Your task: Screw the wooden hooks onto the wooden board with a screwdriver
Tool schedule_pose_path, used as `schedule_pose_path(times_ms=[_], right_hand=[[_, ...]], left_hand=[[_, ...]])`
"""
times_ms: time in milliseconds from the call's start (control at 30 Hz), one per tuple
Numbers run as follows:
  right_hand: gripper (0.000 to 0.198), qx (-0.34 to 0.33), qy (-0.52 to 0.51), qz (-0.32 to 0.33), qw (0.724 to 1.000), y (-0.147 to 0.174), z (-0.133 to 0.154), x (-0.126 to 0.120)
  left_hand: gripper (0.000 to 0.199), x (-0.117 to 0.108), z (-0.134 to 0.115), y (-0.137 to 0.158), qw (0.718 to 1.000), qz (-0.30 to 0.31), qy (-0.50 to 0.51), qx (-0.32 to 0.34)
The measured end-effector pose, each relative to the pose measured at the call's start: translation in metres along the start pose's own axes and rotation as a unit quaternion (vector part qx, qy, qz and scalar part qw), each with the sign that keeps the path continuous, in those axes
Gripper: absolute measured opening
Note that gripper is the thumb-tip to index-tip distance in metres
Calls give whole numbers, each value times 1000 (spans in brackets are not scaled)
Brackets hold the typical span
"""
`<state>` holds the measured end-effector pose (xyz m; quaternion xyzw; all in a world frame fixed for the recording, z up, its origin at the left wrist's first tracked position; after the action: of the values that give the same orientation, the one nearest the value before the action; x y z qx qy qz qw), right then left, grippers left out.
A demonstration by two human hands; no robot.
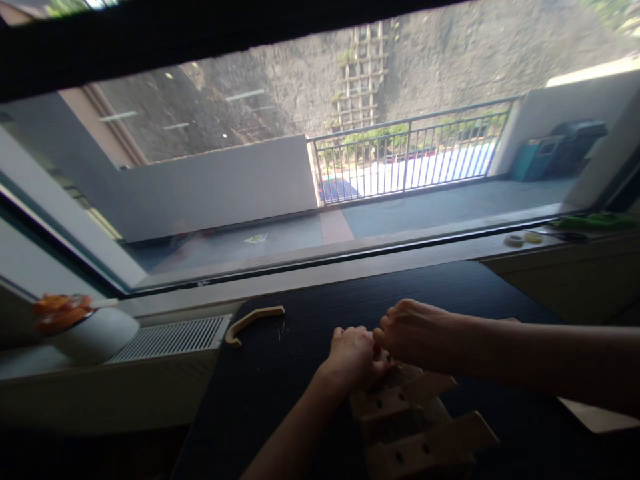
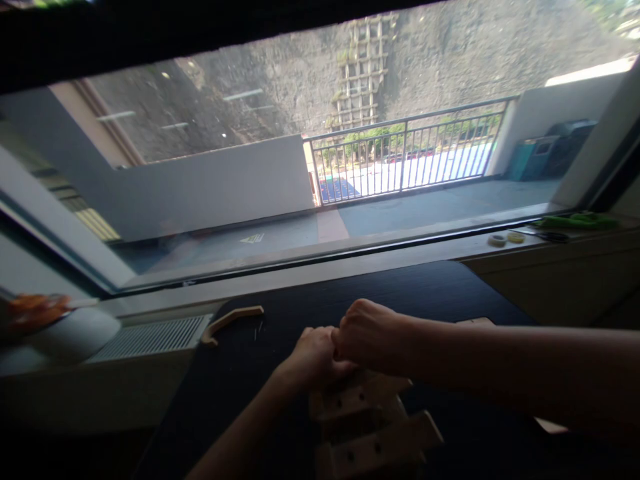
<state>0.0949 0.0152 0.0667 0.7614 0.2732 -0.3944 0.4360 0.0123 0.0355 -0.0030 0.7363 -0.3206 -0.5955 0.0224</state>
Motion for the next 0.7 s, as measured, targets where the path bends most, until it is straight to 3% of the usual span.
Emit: schedule_pose_path(times_ms=[100, 167, 267, 367, 533, 700], right_hand=[[4, 27, -61, 60, 996, -2, -11, 2], [13, 80, -121, 87, 986, 0, -20, 2], [22, 149, -185, 98, 967, 2, -28, 2], [23, 166, -182, 96, 964, 1, -26, -1], [18, 136, -110, 79, 981, -1, -18, -11], [11, 12, -33, 43, 998, 5, -7, -17]], left_hand=[[24, 0, -1, -1, 1000, -5, 3, 8], [22, 0, -1, -1, 1000, -8, 3, 11], [22, 0, 0, 0, 1000, -5, 8, 10], [19, 0, 0, 1, 1000, 0, 14, 5], [20, 0, 0, 2, 1000, -7, 14, 5], [24, 1, 1, -1, 1000, 5, 2, -3]])
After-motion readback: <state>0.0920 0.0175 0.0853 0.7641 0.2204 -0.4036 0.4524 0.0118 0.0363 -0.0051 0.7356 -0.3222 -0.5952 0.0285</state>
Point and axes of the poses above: each hand's wrist, its own y-axis away from the middle knuckle, its own x-axis out of the palm, z = x × y, the point moved 5 cm from there along -y, towards the middle knuckle, and after that the axes turned 15 degrees about z, right-handed, at the moved point
